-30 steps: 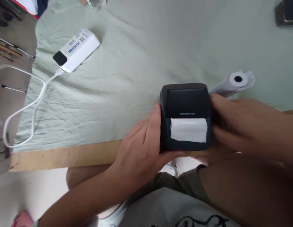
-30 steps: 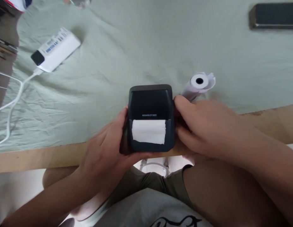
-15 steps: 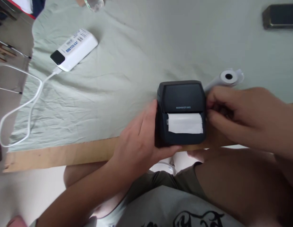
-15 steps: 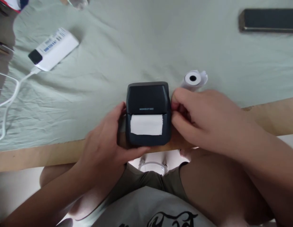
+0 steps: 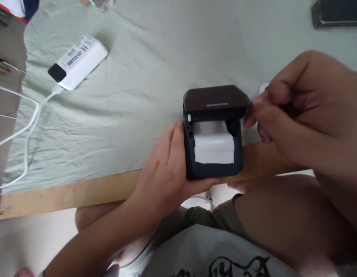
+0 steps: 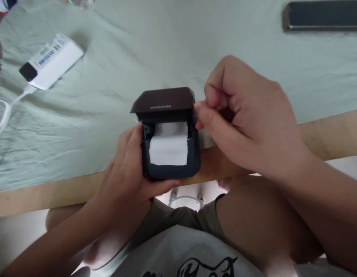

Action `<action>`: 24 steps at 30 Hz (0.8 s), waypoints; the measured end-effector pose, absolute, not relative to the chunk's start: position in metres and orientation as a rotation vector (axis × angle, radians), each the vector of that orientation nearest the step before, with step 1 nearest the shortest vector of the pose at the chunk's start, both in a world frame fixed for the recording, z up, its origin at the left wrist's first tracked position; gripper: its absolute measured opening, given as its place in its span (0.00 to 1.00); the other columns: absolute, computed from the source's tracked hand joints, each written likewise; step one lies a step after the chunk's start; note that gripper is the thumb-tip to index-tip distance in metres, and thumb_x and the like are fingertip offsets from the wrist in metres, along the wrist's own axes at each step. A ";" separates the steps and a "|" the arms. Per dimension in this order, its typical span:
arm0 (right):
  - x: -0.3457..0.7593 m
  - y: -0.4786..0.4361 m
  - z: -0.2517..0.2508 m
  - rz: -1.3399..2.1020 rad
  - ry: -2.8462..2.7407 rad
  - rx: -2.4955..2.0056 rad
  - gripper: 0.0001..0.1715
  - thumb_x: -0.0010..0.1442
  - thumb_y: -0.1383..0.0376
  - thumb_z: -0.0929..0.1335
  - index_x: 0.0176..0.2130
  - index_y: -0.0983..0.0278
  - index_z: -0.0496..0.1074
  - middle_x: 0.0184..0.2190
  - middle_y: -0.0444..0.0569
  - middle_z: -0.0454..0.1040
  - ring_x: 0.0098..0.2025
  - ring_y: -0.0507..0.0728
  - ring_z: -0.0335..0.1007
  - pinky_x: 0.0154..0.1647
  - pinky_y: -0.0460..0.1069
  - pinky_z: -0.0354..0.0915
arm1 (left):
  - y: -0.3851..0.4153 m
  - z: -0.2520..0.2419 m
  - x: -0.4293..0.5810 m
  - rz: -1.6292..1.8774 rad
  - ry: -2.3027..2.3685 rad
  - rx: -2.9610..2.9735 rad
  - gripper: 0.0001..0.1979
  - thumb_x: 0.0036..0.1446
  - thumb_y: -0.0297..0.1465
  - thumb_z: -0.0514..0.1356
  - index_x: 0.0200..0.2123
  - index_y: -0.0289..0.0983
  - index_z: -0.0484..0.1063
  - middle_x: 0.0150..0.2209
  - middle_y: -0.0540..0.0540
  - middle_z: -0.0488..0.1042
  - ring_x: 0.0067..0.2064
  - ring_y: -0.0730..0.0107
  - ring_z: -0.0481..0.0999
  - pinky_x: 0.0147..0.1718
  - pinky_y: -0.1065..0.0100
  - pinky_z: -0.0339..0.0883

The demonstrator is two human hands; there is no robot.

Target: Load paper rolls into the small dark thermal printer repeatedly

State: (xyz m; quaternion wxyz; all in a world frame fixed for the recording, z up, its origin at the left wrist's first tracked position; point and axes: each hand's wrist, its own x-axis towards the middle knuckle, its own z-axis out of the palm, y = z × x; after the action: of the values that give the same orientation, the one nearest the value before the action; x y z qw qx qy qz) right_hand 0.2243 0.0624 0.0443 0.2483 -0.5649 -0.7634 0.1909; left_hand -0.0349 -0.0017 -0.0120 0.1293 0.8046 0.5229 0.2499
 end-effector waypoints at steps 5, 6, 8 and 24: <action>0.211 0.062 0.054 0.573 -1.884 -1.553 0.10 0.71 0.57 0.68 0.47 0.59 0.66 0.51 0.48 0.82 0.33 0.48 0.75 0.35 0.49 0.68 | -0.002 -0.005 -0.041 0.645 1.481 2.334 0.61 0.64 0.66 0.73 0.83 0.36 0.54 0.76 0.24 0.71 0.76 0.32 0.77 0.71 0.41 0.79; 0.210 0.063 0.055 0.574 -1.884 -1.559 0.10 0.71 0.57 0.68 0.47 0.59 0.66 0.55 0.49 0.83 0.34 0.48 0.77 0.36 0.49 0.69 | -0.002 -0.005 -0.042 0.653 1.477 2.331 0.60 0.66 0.66 0.71 0.83 0.36 0.53 0.76 0.24 0.71 0.76 0.33 0.77 0.71 0.42 0.79; 0.208 0.066 0.056 0.528 -1.939 -1.565 0.10 0.71 0.57 0.69 0.46 0.60 0.69 0.54 0.47 0.84 0.33 0.48 0.77 0.40 0.51 0.70 | -0.003 -0.006 -0.042 0.660 1.465 2.330 0.58 0.68 0.67 0.69 0.83 0.37 0.53 0.76 0.24 0.70 0.76 0.33 0.77 0.71 0.41 0.79; 0.173 0.106 0.082 0.052 -2.979 -1.542 0.07 0.56 0.59 0.76 0.35 0.56 0.76 0.21 0.42 0.67 0.19 0.51 0.51 0.24 0.50 0.45 | -0.004 -0.027 -0.033 0.867 1.463 2.502 0.62 0.65 0.61 0.76 0.82 0.29 0.52 0.70 0.20 0.77 0.67 0.33 0.85 0.64 0.46 0.84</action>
State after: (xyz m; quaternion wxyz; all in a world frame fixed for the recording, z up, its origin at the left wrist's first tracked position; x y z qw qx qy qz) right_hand 0.1731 0.1057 0.0815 -0.1063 -0.4571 -0.8829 0.0154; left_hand -0.0328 -0.0041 -0.0271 0.0580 0.8256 0.4828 0.2862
